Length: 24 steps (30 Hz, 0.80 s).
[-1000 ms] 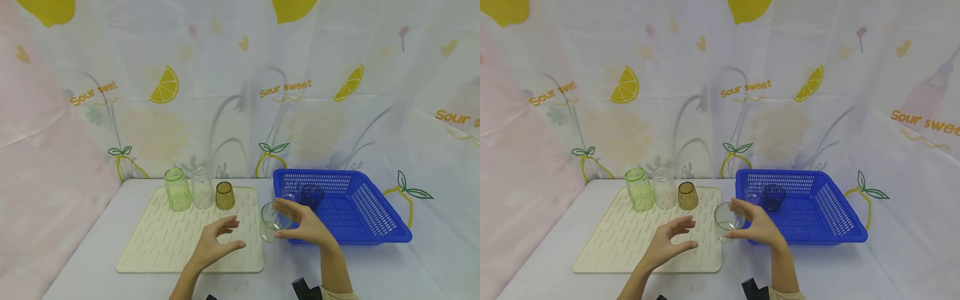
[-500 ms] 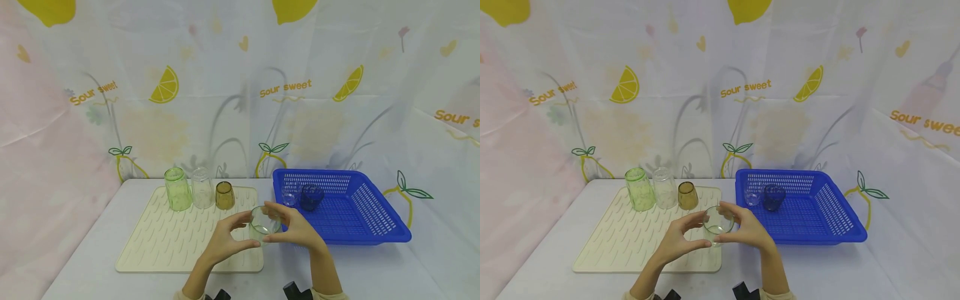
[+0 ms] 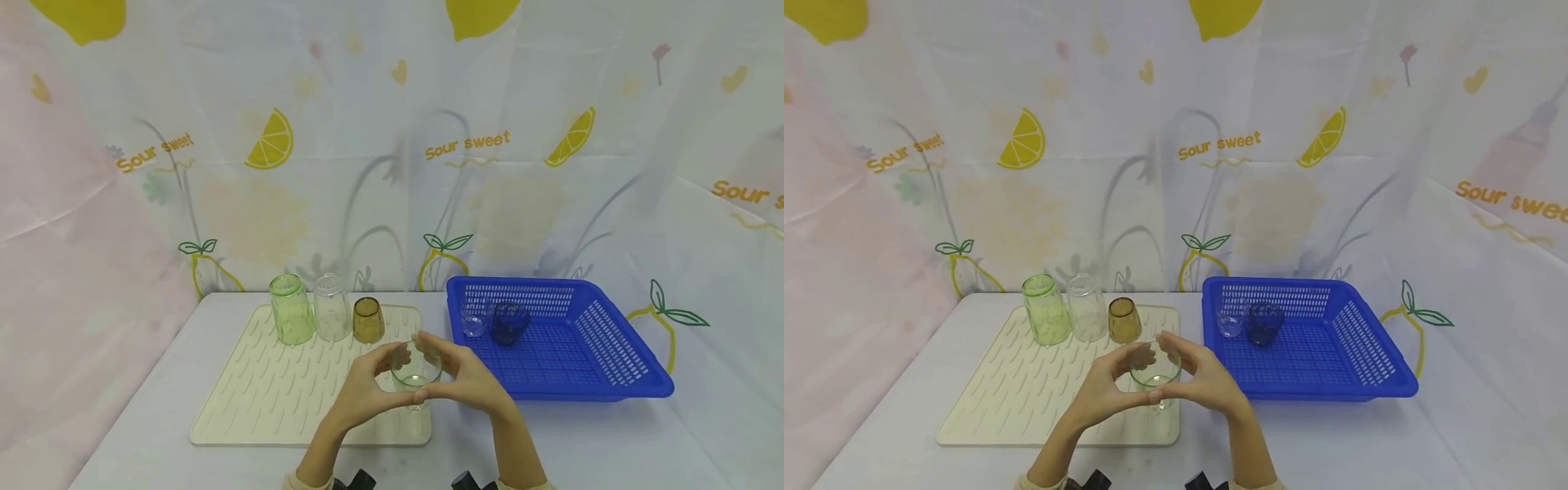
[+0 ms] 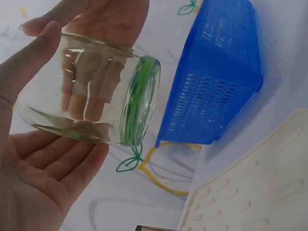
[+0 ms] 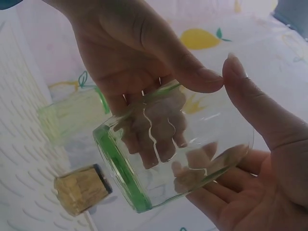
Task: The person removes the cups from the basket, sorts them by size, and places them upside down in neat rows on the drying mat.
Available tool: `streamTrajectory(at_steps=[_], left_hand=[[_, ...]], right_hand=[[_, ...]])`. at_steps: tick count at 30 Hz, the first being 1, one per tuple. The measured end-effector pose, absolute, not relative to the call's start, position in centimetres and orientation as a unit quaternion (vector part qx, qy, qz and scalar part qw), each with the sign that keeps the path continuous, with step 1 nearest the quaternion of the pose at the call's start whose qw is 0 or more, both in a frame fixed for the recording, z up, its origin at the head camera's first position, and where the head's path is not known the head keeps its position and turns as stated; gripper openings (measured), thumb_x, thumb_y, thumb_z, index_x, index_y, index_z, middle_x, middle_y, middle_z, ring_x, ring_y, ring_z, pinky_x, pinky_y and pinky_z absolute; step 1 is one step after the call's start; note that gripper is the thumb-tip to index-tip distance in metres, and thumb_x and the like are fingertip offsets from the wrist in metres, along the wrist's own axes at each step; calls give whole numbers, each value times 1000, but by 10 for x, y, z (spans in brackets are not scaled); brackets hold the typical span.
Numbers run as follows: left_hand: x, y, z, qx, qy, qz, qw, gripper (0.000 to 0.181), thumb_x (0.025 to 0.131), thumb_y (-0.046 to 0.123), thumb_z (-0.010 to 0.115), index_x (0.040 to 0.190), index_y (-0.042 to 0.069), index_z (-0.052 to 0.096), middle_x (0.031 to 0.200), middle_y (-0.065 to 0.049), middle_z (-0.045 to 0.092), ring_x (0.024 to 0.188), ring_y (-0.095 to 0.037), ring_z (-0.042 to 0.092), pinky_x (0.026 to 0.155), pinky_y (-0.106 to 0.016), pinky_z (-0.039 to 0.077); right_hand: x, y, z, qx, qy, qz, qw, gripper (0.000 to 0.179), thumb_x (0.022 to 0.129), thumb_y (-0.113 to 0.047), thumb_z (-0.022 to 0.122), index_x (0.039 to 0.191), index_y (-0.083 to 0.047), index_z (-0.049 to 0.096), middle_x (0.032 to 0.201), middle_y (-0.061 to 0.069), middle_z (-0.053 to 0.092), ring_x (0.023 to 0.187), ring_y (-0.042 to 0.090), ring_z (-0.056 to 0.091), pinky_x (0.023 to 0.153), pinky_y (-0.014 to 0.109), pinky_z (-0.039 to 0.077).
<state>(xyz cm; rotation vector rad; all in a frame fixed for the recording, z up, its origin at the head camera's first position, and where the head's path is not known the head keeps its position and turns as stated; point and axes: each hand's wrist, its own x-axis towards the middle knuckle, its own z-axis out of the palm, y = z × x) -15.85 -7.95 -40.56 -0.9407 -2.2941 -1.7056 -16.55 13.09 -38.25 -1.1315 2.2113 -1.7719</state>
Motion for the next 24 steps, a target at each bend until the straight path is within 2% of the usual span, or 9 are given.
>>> streamTrajectory(at_steps=[6,13,17,20,24], left_hand=[[-159,-82,-402,-320,-755,-569,57,68,71,19,83,127,-3,51,114,-12,65,103,-26,63,93,-36,53],[-160,-84,-399,-340,-748,-566,66,66,71,15,82,126,-4,51,113,-18,65,104,-30,63,92,-37,53],[-161,-84,-397,-343,-747,-565,76,66,70,16,83,125,-3,52,113,-16,65,103,-30,63,91,-37,54],[-162,-84,-393,-340,-747,-566,81,65,69,16,84,124,-1,53,113,-13,65,102,-28,62,90,-37,54],[-162,-84,-388,-333,-743,-576,74,65,69,14,84,124,0,53,114,-11,65,103,-26,62,92,-36,53]], right_hand=[[-165,128,-383,-386,715,-579,62,80,82,-10,73,140,17,25,141,37,32,129,48,34,106,43,36],[-165,127,-389,-388,705,-591,63,83,82,-11,74,142,14,23,145,36,25,131,49,30,107,36,38],[-164,127,-394,-385,686,-614,68,90,80,-13,76,142,15,18,145,36,23,130,49,32,106,37,39],[-164,127,-400,-380,674,-630,74,89,78,-11,77,143,14,21,144,35,27,130,44,36,107,40,38],[-165,125,-411,-372,666,-641,83,78,78,-3,76,140,11,31,140,34,36,129,39,40,107,36,39]])
